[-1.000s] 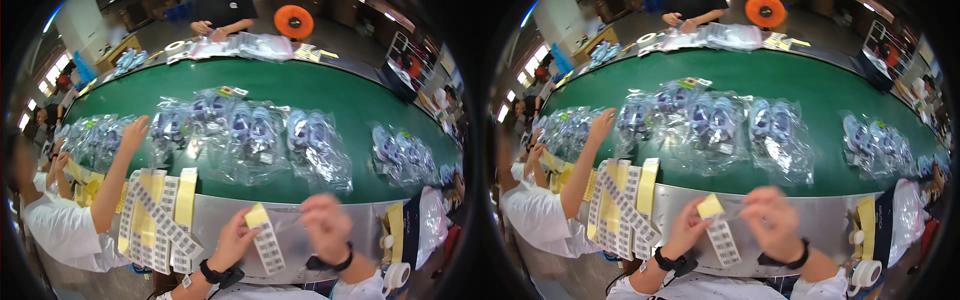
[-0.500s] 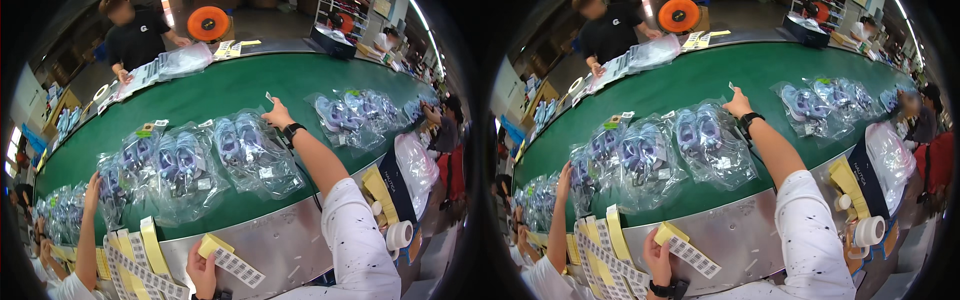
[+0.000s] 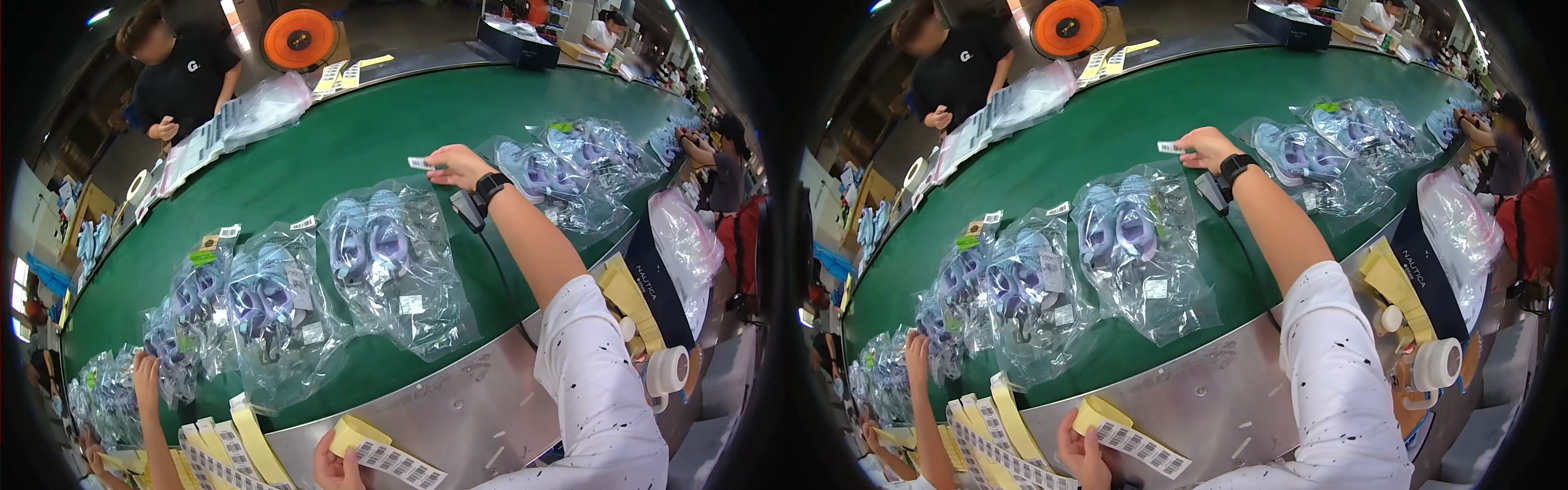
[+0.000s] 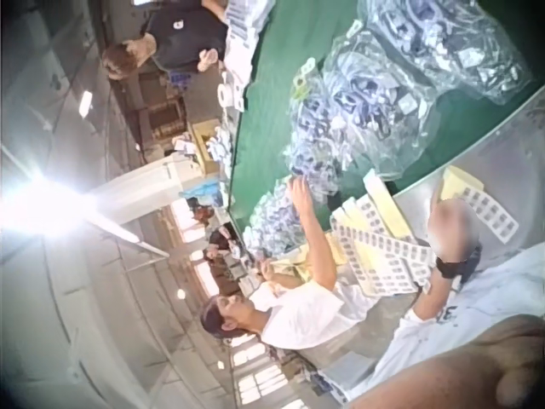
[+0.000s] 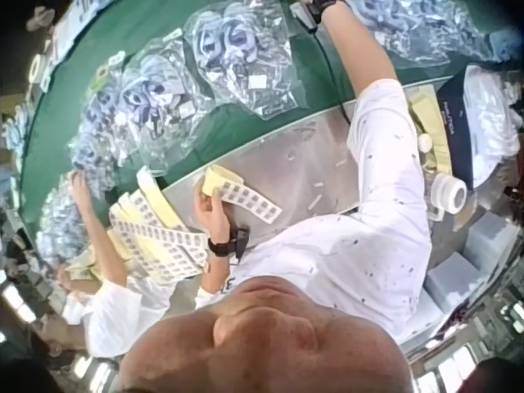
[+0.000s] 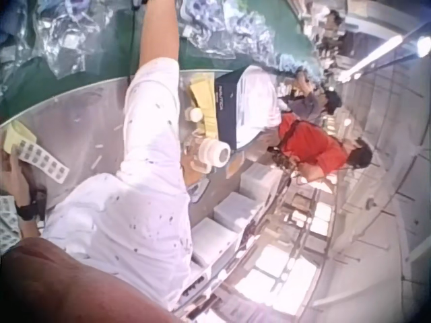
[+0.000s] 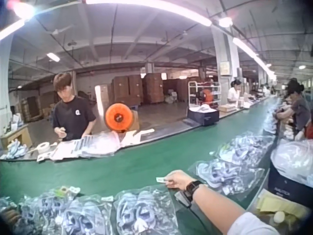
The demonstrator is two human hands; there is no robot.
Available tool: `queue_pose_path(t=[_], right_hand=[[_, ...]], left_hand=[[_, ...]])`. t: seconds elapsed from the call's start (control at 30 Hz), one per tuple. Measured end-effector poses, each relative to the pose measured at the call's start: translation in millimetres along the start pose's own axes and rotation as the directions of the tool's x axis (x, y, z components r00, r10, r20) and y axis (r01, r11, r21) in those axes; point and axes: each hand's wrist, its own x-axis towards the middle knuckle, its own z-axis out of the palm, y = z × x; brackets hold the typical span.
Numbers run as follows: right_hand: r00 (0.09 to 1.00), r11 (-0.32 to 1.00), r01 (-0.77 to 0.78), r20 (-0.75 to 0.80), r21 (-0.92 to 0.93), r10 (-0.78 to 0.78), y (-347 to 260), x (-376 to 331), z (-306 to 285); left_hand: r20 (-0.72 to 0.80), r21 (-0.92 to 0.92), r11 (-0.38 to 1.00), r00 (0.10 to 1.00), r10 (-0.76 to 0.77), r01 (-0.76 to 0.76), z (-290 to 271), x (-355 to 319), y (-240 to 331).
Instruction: The person stands at a green conveyor belt in a warehouse, applying barcode stickers to clear plastic bags containing pairs of slippers. They peel individual labels from a sheet and affix them to the packaging, then move the labeled items along the belt. Coworkers are visible in the background performing similar tasks.
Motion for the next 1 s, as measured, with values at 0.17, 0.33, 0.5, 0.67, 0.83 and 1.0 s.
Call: queue_pose_path(t=[0.17,0.33,0.5,0.67,0.83,1.0], right_hand=[[0.992,0.983,-0.125,-0.016,-0.134,0.123,-3,9,11],[0.990,0.972,-0.139,-0.051,-0.189,0.131,6,19,20],[0.999,0.867,-0.012,-0.048,-0.498,-0.014,17,28,29],[0.851,0.623,0.302,-0.090,-0.721,-0.517,41,26,37],[0.824,0.576,0.237,-0.152,-0.782,-0.545,6,2,2],[0.544,0.129,0.065,-0.073,-0.990,-0.836,-33,-42,-157]], left_hand=[[-0.003,0.039,0.998,0.999,0.047,-0.046,7,-1,2],[-0.009,-0.013,0.998,0.998,0.059,-0.059,12,-3,-3],[-0.004,0.087,0.993,0.997,0.074,-0.073,18,-7,4],[-0.004,0.124,0.988,0.996,0.090,-0.089,21,-7,1],[-0.022,0.166,0.980,0.993,0.119,-0.113,32,-8,8],[0.001,0.103,0.988,0.993,0.116,-0.116,35,-10,17]])
